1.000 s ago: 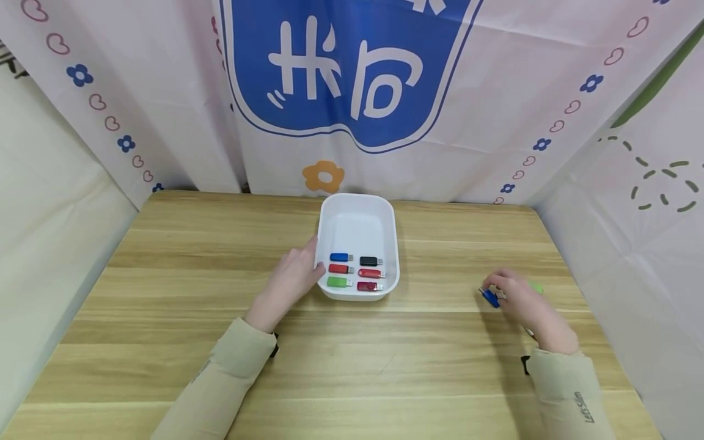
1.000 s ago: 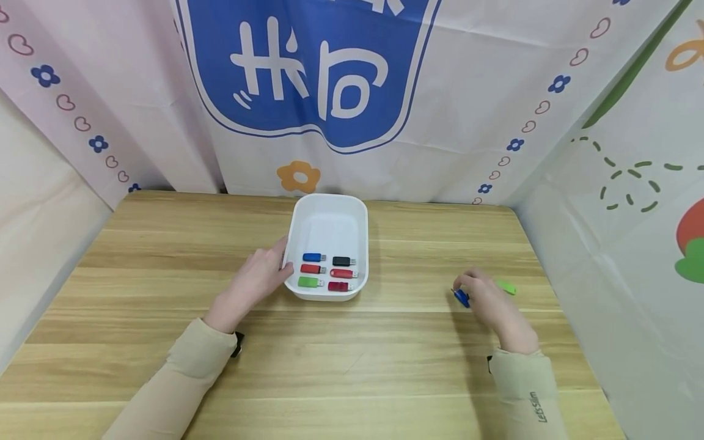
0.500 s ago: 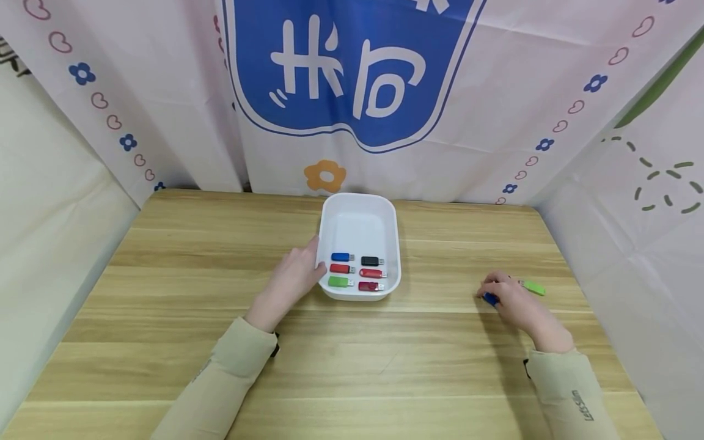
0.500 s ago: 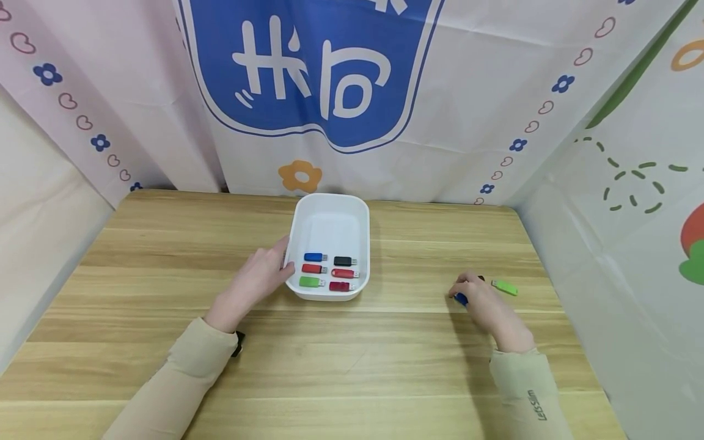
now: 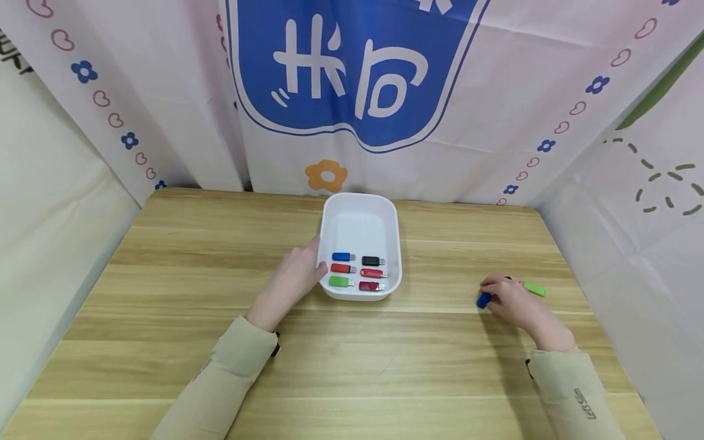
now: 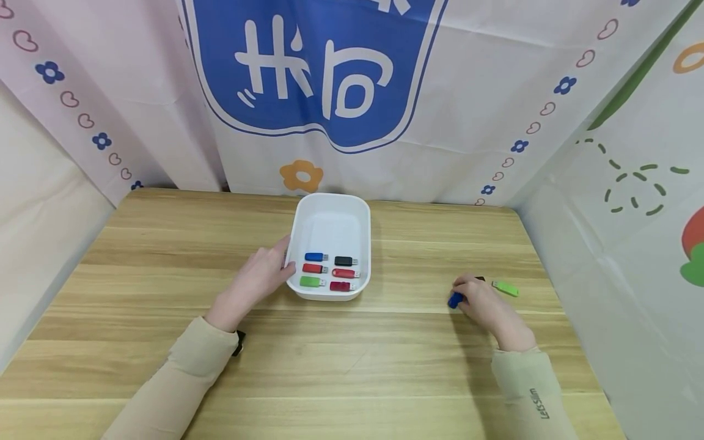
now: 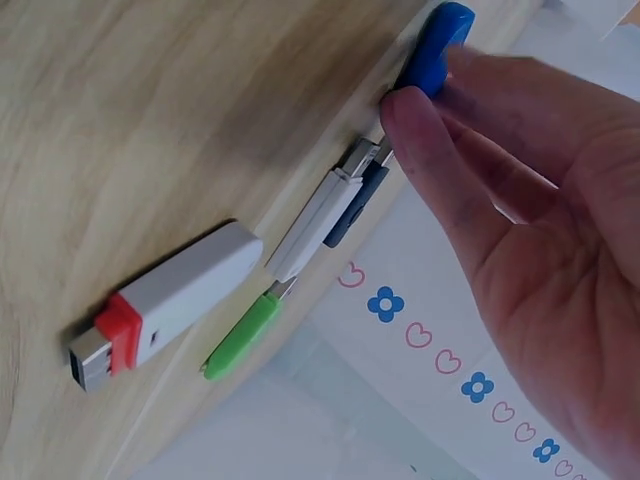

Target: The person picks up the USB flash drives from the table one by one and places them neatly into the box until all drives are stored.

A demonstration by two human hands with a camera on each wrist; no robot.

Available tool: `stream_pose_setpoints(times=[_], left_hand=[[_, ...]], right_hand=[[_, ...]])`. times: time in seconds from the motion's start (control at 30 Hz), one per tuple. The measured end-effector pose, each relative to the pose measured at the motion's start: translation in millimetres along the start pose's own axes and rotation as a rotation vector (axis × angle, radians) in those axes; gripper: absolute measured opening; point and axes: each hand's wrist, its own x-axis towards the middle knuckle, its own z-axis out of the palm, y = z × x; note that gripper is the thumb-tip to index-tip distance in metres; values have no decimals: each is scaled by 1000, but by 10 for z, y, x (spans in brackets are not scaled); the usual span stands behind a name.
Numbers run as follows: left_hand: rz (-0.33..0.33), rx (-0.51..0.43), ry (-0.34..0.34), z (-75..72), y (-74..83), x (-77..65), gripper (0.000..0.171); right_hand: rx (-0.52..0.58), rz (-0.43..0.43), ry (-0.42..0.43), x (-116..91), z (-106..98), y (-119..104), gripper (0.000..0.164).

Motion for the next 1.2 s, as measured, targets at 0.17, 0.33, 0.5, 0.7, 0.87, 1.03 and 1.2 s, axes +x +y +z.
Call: stream_pose_setpoints(times=[0.17,0.33,0.5,0.7,0.87,1.03,1.2], left_hand=[[3,-1,4,0,-3,1,57],[3,-4,4,-8,2,0,56],[2,-6,-3,-13,3,3,57],[3,-5,-9,-21,10,3,58],[3,2,-8,-21,3,0,57],[7,6,-1,-17,0,-1,56],[5,11,-3,-11,2,-1,58]], right_hand=[[-3,-23,56,19,24,-22,20],[5,-26,73,52,45,-54,15],[-8,-17,66,92,75,-74,12],[52,-68,127,165,55,-134,16],[112,-93,200,260,-6,-219,20],[180,-91,247,367,-56,-312,24],[232,-59,266,490,-96,-405,25]])
